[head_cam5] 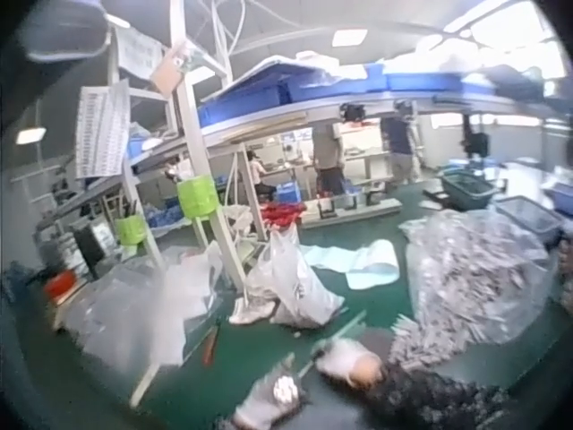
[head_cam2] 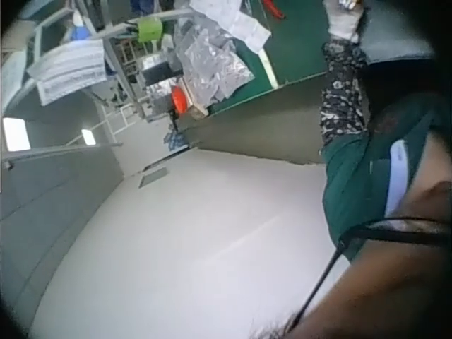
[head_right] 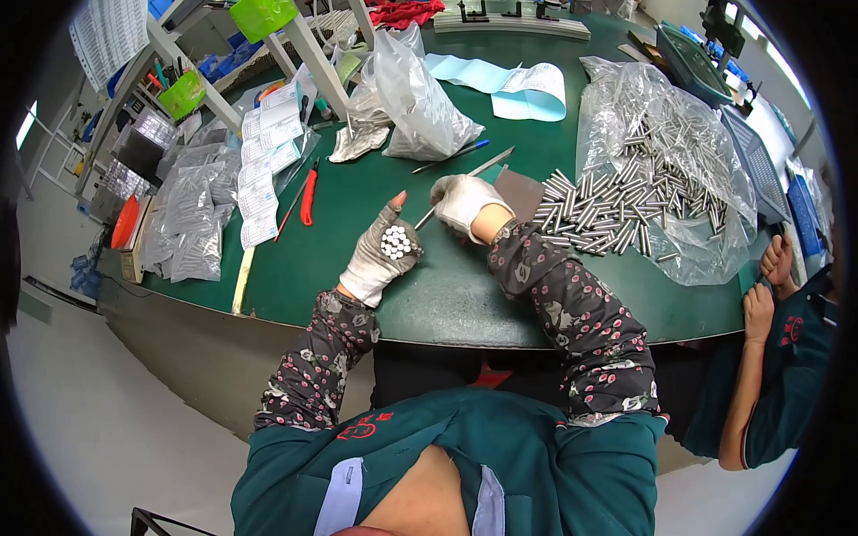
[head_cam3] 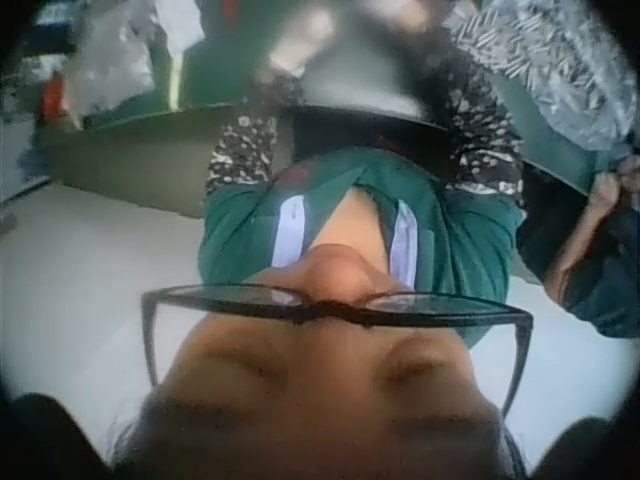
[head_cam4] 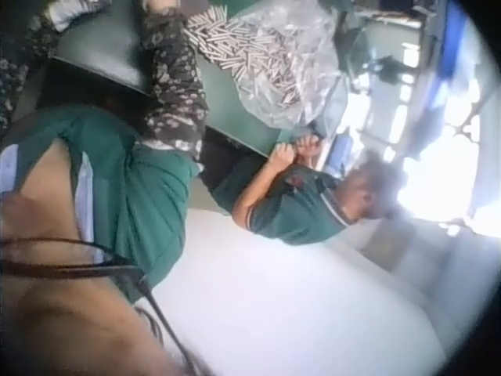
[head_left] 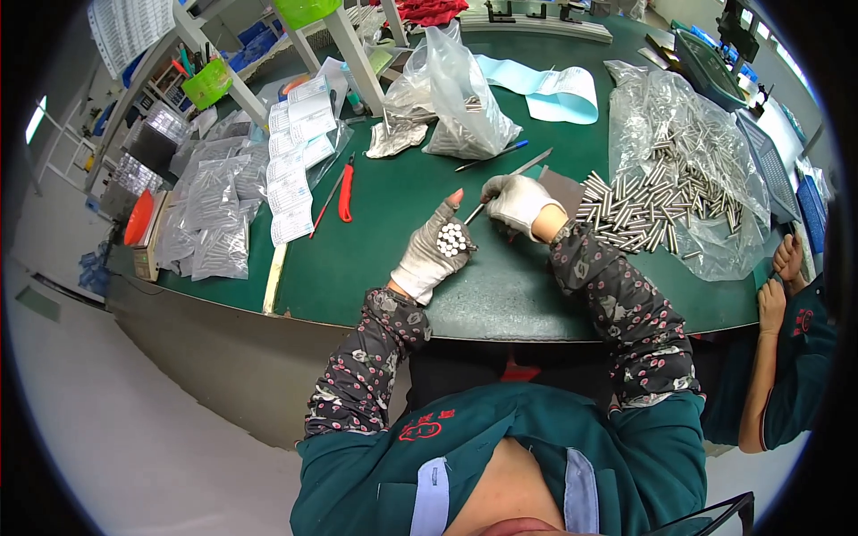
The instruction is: Arranging small cylindrical metal pins into a metal template block for manufacturing.
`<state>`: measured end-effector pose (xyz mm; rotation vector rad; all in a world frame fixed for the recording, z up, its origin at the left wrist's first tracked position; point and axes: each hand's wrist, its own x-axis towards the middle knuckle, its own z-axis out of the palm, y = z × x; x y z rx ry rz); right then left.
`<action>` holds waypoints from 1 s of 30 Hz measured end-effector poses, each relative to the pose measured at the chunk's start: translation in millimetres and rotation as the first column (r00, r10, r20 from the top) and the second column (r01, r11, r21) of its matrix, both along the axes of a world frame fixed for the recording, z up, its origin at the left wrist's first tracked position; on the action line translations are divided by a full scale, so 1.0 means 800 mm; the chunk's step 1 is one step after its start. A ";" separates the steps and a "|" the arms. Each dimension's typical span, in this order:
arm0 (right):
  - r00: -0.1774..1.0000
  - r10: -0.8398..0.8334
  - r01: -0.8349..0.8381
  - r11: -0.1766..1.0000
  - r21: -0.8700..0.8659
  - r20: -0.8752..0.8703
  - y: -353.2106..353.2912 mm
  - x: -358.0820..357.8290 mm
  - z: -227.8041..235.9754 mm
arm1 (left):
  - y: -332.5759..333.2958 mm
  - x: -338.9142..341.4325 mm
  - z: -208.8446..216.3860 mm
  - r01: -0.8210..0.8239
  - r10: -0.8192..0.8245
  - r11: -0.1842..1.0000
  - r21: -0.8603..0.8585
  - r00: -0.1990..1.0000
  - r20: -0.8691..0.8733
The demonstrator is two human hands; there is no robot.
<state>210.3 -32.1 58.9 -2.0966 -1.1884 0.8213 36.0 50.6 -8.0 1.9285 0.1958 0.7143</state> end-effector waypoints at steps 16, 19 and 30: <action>0.963 0.148 -0.147 0.989 -0.019 0.226 -0.009 -0.054 0.039 | -0.001 0.003 0.000 -0.081 0.086 0.988 0.133 0.996 -0.029; 0.961 0.115 -0.120 0.993 0.005 0.250 -0.010 -0.049 0.038 | -0.001 0.004 0.002 -0.108 0.108 0.969 0.222 0.994 0.011; 0.933 0.135 -0.124 0.991 -0.052 0.335 0.000 0.005 0.001 | 0.003 0.001 -0.005 0.092 -0.090 0.983 -0.159 0.996 0.018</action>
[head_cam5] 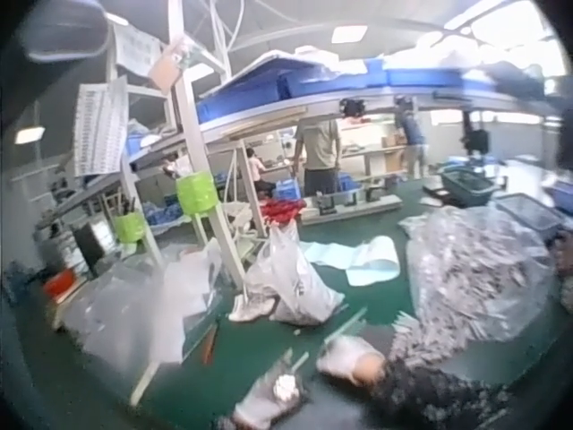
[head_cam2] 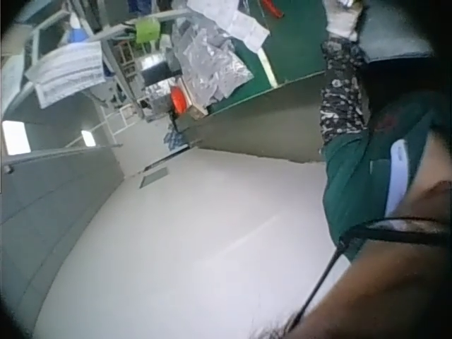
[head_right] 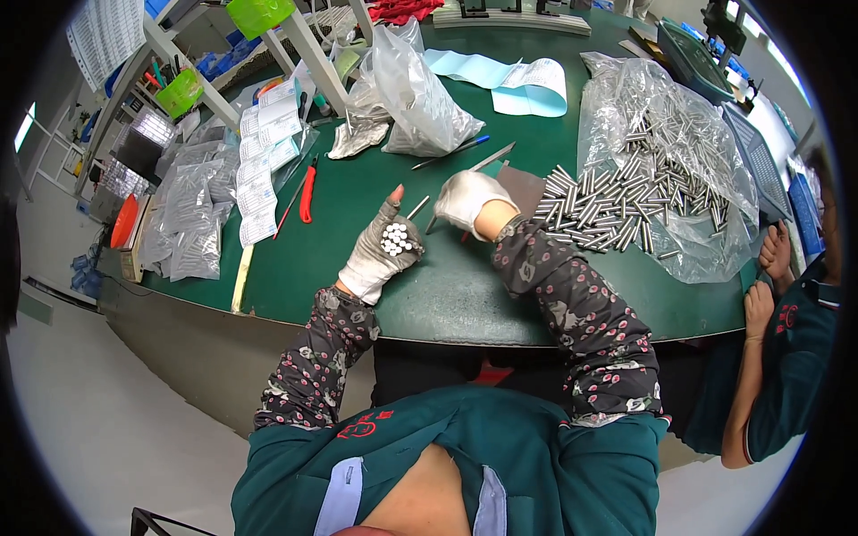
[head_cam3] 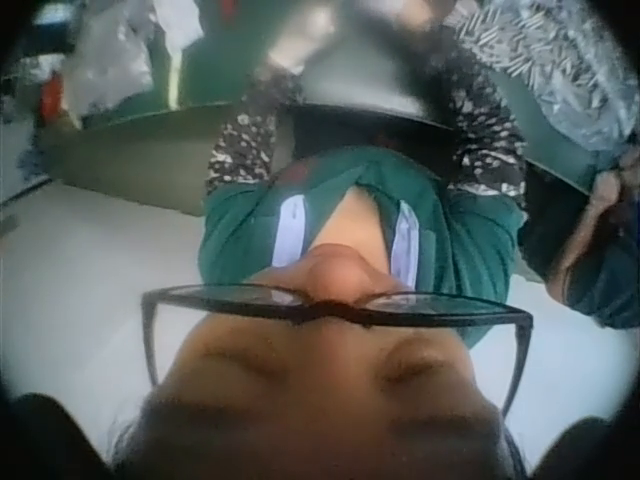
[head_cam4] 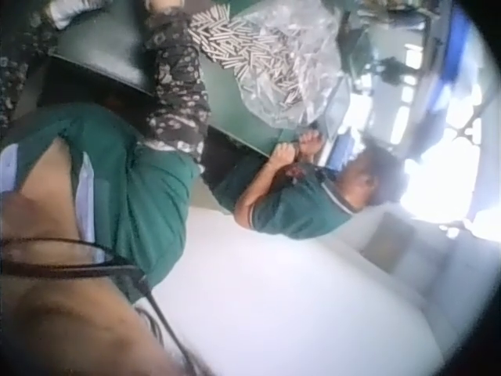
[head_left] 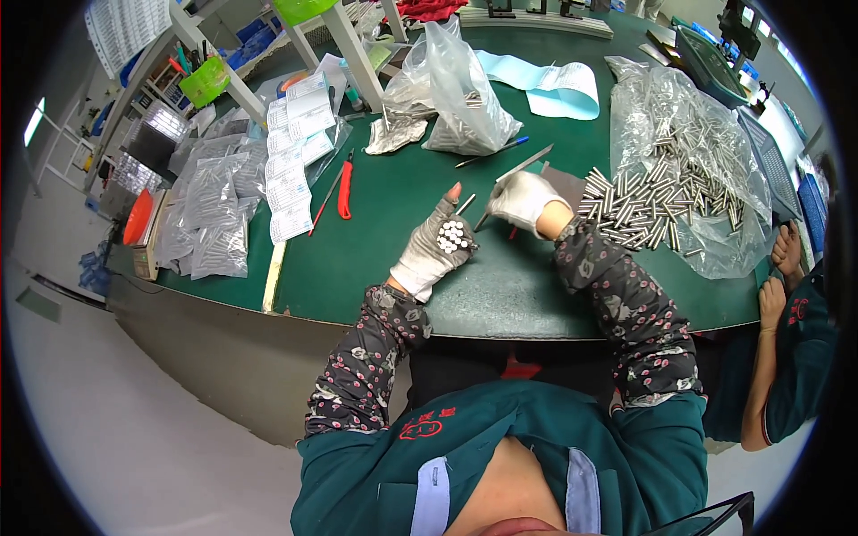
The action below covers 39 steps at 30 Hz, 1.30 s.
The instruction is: Arranging small cylindrical metal pins into a metal template block for manufacturing.
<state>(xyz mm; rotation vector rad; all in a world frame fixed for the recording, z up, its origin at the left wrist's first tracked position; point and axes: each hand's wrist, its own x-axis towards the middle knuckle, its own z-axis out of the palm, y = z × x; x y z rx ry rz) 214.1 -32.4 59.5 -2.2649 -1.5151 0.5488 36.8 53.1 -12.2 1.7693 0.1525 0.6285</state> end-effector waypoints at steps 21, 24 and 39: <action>0.718 0.264 -0.546 0.787 0.286 0.644 -0.025 -0.065 0.017 | -0.002 0.013 0.005 -0.127 0.136 0.934 0.335 0.991 -0.004; 0.634 0.255 -0.563 0.800 0.209 0.730 -0.014 -0.086 0.020 | 0.047 0.026 -0.090 0.545 -0.206 0.641 -0.541 0.801 0.563; 0.762 0.148 -0.406 0.868 0.286 0.630 -0.031 -0.079 0.008 | 0.000 0.031 0.002 -0.037 0.026 0.853 -0.520 0.999 -0.028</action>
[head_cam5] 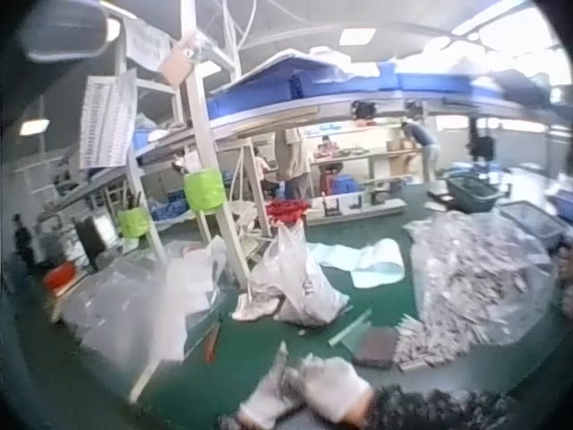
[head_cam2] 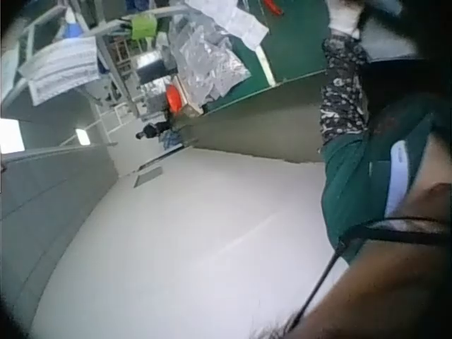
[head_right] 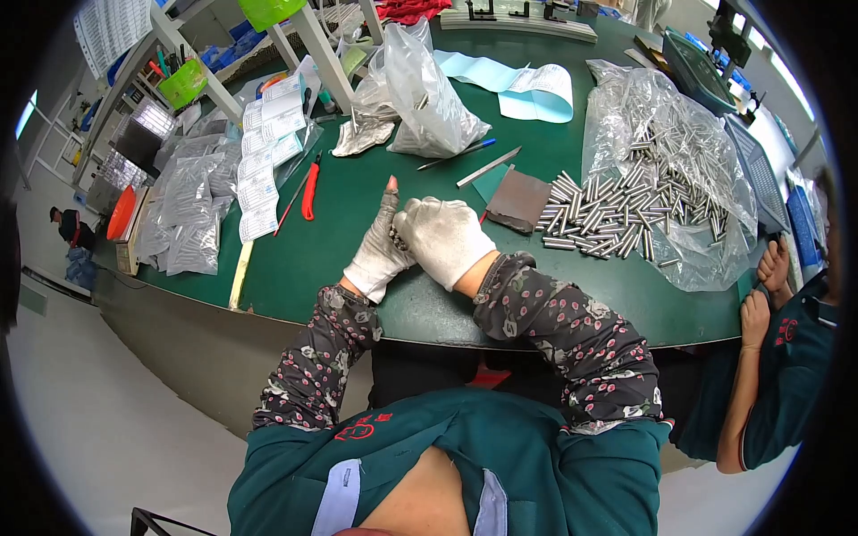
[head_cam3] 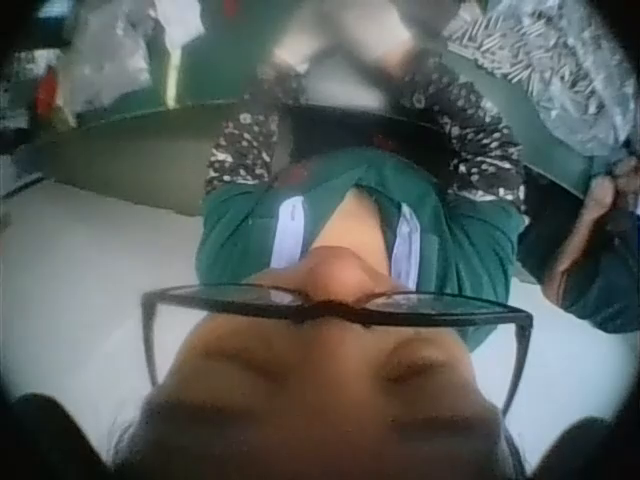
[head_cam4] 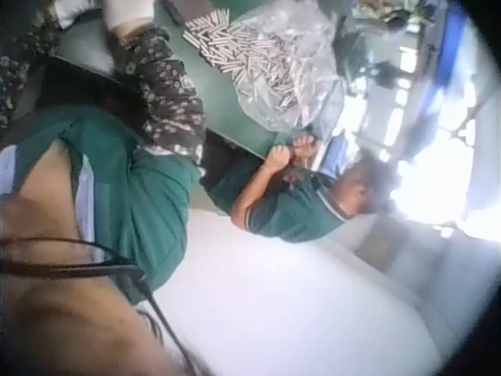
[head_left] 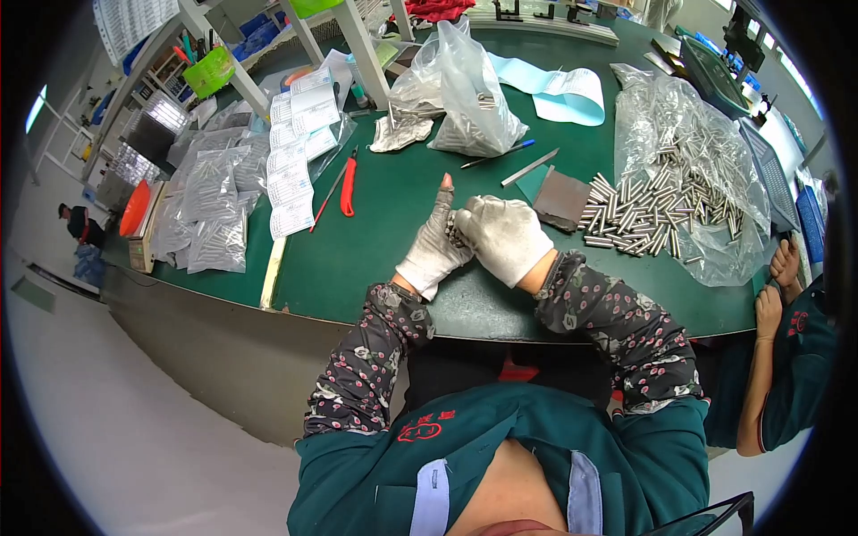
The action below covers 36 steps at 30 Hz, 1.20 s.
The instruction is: Arranging small cylindrical metal pins into a metal template block for manufacturing.
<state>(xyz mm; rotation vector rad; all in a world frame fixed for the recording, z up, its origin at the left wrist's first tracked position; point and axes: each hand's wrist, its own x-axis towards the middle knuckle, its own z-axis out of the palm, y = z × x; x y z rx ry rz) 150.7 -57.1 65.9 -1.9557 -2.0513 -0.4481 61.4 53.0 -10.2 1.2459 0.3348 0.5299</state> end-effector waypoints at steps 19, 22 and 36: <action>0.943 -0.204 0.216 0.976 0.019 -0.261 0.008 -0.022 -0.008 | -0.004 -0.007 0.011 -0.078 0.085 0.967 0.242 0.996 -0.020; 0.907 -0.228 0.240 0.971 -0.010 -0.353 0.009 -0.023 -0.004 | 0.014 -0.003 -0.008 0.185 -0.145 0.825 -0.534 0.982 0.118; 0.632 -0.569 0.326 0.811 -0.485 -0.526 0.006 0.055 0.009 | -0.005 -0.029 0.021 -0.004 0.016 0.951 0.308 0.999 -0.035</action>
